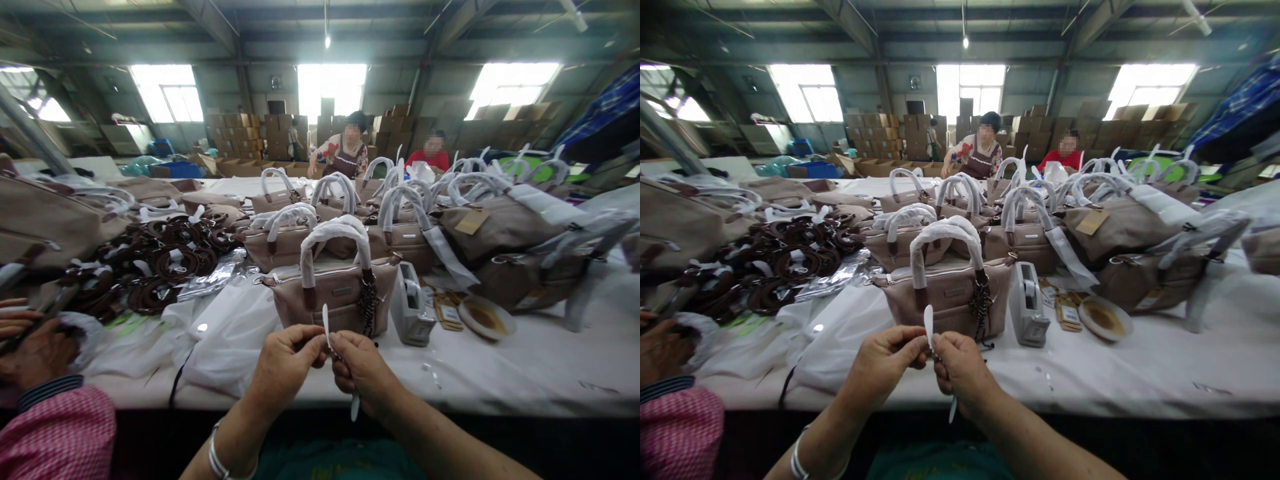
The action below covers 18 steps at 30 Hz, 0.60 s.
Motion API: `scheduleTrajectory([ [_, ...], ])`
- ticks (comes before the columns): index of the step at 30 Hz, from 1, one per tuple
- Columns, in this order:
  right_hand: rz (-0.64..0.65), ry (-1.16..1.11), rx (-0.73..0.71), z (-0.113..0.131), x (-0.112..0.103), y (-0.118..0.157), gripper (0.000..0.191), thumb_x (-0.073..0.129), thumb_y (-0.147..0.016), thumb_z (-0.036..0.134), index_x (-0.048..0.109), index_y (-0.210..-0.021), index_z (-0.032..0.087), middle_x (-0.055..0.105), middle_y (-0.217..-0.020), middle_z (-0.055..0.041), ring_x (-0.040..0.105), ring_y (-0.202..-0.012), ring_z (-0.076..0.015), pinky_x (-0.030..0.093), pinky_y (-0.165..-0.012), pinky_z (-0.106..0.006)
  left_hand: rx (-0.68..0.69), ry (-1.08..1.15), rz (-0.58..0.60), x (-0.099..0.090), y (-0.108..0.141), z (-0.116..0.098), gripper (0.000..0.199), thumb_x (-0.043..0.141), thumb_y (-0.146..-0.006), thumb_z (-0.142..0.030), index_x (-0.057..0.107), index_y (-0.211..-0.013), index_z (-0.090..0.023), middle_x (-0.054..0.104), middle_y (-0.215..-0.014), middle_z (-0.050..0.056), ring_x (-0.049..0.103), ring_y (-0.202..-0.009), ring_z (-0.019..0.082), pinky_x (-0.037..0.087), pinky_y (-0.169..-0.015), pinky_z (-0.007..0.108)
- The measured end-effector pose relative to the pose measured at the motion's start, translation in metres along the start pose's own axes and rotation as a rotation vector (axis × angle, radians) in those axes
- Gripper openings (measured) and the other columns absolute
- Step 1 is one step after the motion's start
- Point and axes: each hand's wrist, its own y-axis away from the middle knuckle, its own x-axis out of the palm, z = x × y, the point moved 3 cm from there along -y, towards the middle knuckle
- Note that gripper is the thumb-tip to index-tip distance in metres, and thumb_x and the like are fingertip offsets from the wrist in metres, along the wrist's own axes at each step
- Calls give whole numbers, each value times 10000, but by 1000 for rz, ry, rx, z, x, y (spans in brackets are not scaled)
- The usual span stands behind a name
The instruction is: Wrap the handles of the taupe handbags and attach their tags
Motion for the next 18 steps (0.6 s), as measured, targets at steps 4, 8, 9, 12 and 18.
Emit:
scheduleTrajectory([
  [4, -54, 111, -50, -1, -2, -4, 526, 734, -666, 632, 424, -629, 209, 331, -386, 127, 193, -319, -13, 141, -313, -162, 39, -104, 3, -1, 0, -4, 254, 681, -798, -363, 745, -905, -142, 702, -632, 41, 649, -577, 150, 511, -552, 221],
  [8, -96, 262, -136, -4, -7, -7, 487, 681, -733, 598, 422, -598, 208, 354, -410, 109, 247, -331, -30, 182, -318, -174, 60, -181, 40, -1, -1, -1, 205, 616, -829, -308, 738, -883, -154, 698, -641, 32, 655, -588, 151, 507, -556, 221],
  [9, -96, 293, -151, -5, -9, -7, 476, 664, -752, 588, 420, -596, 210, 356, -415, 105, 256, -335, -34, 191, -321, -177, 62, -194, 43, -2, -1, 0, 198, 607, -831, -300, 734, -878, -155, 697, -643, 30, 659, -591, 154, 509, -556, 223],
  [12, -96, 391, -195, -8, -13, -8, 451, 621, -799, 551, 409, -588, 214, 373, -433, 90, 294, -354, -49, 219, -342, -187, 70, -230, 67, -2, -2, 1, 176, 593, -835, -286, 712, -844, -157, 687, -650, 25, 671, -592, 161, 515, -551, 227],
  [18, -94, 504, -290, -9, -15, -7, 350, 570, -873, 480, 498, -679, 198, 403, -479, 77, 342, -413, -76, 273, -405, -207, 17, -181, 86, -1, -4, 7, 172, 602, -833, -314, 642, -826, -147, 644, -718, 17, 688, -585, 174, 538, -521, 241],
])
